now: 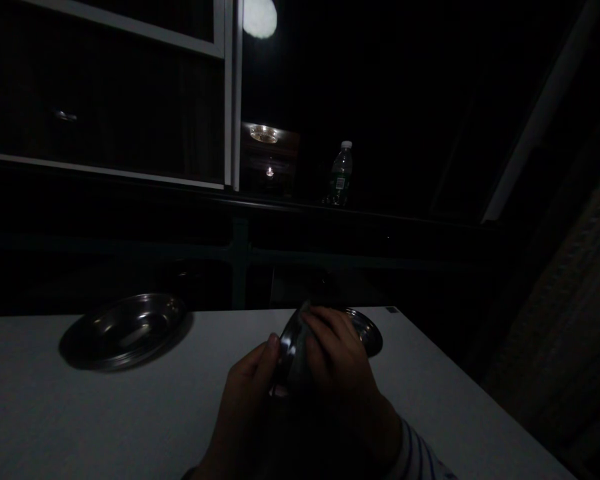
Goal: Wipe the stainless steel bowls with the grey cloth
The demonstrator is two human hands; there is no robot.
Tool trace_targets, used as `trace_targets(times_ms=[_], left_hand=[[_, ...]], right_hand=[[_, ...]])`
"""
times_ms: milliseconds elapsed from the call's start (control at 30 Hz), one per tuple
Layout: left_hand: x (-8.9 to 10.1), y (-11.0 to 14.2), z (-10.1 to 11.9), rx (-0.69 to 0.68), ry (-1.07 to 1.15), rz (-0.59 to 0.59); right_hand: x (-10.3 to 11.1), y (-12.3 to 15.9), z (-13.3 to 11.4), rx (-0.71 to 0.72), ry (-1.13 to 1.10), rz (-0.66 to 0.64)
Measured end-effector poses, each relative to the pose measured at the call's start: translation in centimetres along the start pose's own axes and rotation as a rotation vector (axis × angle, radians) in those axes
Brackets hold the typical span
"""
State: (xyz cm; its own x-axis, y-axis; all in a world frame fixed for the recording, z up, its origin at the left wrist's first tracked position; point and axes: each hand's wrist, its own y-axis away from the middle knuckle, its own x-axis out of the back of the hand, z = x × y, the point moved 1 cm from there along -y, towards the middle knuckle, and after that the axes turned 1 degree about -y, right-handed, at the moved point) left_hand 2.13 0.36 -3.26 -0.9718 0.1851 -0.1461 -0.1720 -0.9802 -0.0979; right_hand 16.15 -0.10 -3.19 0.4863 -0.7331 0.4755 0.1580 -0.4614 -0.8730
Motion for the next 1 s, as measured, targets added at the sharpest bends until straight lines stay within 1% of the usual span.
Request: trace_targets(times_ms=[100, 167, 267, 333, 367, 400, 467, 500, 533, 567, 600, 667, 733, 800, 833, 900, 967, 1000], left_hand=[[0.0, -0.1, 0.7, -0.027, 0.039, 0.002], [0.2, -0.2, 1.2, -0.063, 0.049, 0.030], [0.8, -0.4, 1.0, -0.137, 0.001, 0.080], [1.4, -0.5, 0.4, -0.195, -0.053, 0.071], [1.6, -0.6, 0.0, -0.194, -0.052, 0.056], [1.7, -0.6, -0.3, -0.164, 0.003, 0.078], [1.9, -0.7, -0.7, -0.047, 0.181, 0.250], [1.9, -0.7, -0.6, 0.021, 0.264, 0.284], [1.7, -0.7, -0.5, 0.105, 0.344, 0.286], [1.5, -0.8, -0.2, 0.192, 0.412, 0.256], [1.2, -0.8, 0.0, 0.272, 0.462, 0.167], [0.9, -0.8, 0.5, 0.306, 0.491, 0.041], [0.9, -0.8, 0.7, 0.251, 0.469, -0.022], [1.0, -0.8, 0.5, 0.172, 0.423, -0.051], [1.0, -0.8, 0.4, 0.140, 0.393, -0.070], [1.0, -0.6, 0.2, 0.079, 0.322, -0.099], [0.9, -0.5, 0.2, 0.024, 0.244, -0.098], [0.8, -0.5, 0.2, 0.004, 0.209, -0.096]], right_hand=[[-0.6, 0.2, -1.5, 0.238, 0.050, 0.073], [-1.0, 0.4, -2.1, 0.354, 0.072, 0.084], [-1.2, 0.6, -2.3, 0.415, 0.082, 0.057], [-1.1, 0.6, -2.3, 0.431, 0.082, 0.052], [-1.0, 0.6, -2.2, 0.448, 0.084, 0.051], [-0.9, 0.6, -2.2, 0.466, 0.086, 0.045], [-0.8, 0.6, -2.2, 0.503, 0.094, 0.023], [-0.8, 0.6, -2.2, 0.524, 0.098, 0.014], [-0.8, 0.6, -2.2, 0.549, 0.102, 0.007], [-0.9, 0.7, -2.3, 0.571, 0.106, -0.001], [-0.9, 0.8, -2.3, 0.583, 0.108, -0.012], [-1.0, 0.9, -2.4, 0.582, 0.104, -0.037], [-1.0, 0.9, -2.3, 0.577, 0.091, -0.029], [-0.9, 0.8, -1.9, 0.556, 0.071, 0.029], [-0.8, 0.7, -1.7, 0.526, 0.062, 0.057], [-0.6, 0.5, -1.1, 0.408, 0.041, 0.083], [-0.5, 0.4, -0.6, 0.292, 0.023, 0.091], [-0.6, 0.4, -0.5, 0.261, 0.022, 0.098]])
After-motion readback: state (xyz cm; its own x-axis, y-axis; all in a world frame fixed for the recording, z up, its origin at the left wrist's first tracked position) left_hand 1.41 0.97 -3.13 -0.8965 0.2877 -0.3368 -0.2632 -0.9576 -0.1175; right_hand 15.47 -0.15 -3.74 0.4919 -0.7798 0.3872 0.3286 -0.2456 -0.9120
